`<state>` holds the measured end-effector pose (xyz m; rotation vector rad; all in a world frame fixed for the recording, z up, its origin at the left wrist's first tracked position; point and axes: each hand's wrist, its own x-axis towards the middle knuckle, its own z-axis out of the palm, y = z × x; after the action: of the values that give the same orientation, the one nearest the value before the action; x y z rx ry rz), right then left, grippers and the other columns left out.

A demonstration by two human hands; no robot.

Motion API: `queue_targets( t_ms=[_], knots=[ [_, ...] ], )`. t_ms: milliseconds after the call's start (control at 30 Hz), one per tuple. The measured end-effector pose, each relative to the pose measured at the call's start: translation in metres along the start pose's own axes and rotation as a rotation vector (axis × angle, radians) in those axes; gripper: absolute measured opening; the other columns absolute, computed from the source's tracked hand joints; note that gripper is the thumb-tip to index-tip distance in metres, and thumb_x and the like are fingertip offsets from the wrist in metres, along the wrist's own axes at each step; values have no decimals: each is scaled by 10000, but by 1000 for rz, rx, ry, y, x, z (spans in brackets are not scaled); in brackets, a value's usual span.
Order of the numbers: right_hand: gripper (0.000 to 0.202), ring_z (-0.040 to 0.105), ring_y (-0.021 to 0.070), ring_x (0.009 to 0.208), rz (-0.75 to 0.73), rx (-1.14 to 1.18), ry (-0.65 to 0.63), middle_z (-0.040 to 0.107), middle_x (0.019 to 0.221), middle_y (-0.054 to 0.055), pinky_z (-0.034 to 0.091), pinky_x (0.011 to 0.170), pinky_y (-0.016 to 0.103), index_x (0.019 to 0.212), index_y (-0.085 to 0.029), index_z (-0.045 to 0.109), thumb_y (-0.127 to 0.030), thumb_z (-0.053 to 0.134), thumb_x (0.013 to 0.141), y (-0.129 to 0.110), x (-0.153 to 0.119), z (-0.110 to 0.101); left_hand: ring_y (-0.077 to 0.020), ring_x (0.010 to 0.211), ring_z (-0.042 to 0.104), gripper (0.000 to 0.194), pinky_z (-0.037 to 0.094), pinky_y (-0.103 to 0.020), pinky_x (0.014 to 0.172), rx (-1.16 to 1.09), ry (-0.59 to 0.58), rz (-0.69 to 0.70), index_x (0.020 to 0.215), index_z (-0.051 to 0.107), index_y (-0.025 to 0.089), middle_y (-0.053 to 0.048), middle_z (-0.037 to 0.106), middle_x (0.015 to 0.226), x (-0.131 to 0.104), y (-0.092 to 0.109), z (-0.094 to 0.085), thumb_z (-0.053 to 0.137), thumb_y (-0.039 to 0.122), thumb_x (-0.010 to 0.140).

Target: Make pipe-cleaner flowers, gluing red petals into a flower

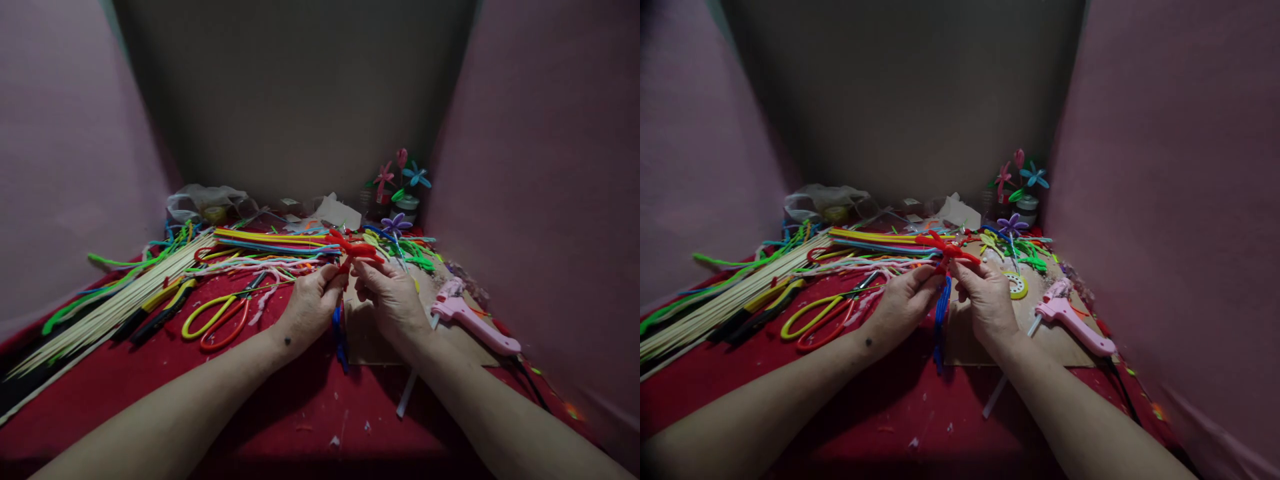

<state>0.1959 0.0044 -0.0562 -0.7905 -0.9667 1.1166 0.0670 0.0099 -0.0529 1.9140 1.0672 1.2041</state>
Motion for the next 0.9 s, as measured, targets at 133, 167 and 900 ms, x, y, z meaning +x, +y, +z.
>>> queue_targets(
  t_ms=[133,167,900],
  knots=[
    [195,395,81,509,-64,-59,-7,596,669,-11,293,454,227,806,-165,686,-274,690,643,2,-1,0,-75,516,381,185,321,-182,522,68,9,49,660,508,163,45,454,572,-2,1,1,456,239,820],
    [181,397,82,510,-81,-83,8,597,659,-13,292,454,228,785,-163,686,-274,690,642,2,-2,0,-74,511,381,176,321,-183,523,89,12,63,666,509,162,46,450,568,-2,1,1,458,232,819],
    [162,445,93,514,-58,-170,109,601,610,-4,344,483,233,656,-157,675,-300,722,597,-4,-8,7,-106,493,421,197,295,-224,517,569,23,266,729,508,177,-2,480,582,-7,-5,2,373,239,859]
  ],
)
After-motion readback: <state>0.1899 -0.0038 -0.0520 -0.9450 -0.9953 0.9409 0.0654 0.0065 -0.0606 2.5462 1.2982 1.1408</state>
